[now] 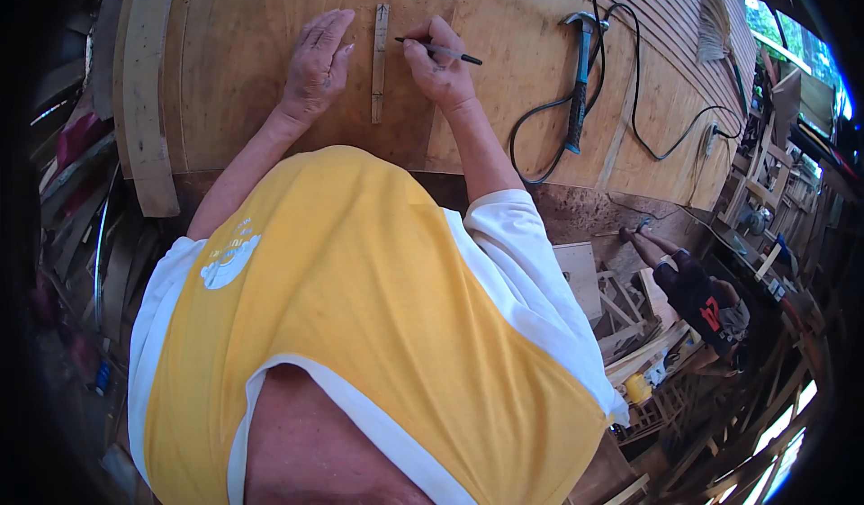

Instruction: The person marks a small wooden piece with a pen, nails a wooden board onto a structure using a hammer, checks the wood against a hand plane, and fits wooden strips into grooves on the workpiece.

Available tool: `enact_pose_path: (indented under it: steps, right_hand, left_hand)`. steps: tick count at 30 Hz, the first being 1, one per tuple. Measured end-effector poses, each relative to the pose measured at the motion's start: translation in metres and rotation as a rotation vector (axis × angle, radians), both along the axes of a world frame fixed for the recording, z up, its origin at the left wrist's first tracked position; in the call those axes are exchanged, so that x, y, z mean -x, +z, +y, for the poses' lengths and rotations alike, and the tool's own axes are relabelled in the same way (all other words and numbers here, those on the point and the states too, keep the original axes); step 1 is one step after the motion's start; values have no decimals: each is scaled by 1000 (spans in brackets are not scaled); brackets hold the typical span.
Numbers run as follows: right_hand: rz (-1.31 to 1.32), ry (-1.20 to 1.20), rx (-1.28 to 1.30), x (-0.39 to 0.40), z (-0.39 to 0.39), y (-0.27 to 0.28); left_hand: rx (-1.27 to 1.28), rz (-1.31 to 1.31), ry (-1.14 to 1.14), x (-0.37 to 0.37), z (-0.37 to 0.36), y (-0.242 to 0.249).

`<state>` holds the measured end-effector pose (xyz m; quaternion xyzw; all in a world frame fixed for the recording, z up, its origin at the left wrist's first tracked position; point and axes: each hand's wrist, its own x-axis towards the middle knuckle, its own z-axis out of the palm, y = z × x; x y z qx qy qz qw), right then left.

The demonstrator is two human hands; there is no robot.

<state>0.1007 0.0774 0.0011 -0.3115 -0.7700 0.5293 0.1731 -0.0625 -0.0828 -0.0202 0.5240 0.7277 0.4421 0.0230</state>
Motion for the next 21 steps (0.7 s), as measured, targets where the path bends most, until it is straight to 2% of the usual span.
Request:
enact_pose_path:
  steps: [8,21]
  right_hand:
    - [60,-29,70,0,2,-5]
    - [146,-62,24,-5,-2,-11]
  left_hand:
    - [-16,26,-8,0,1,-5]
    - [24,77,-27,-1,-2,-8]
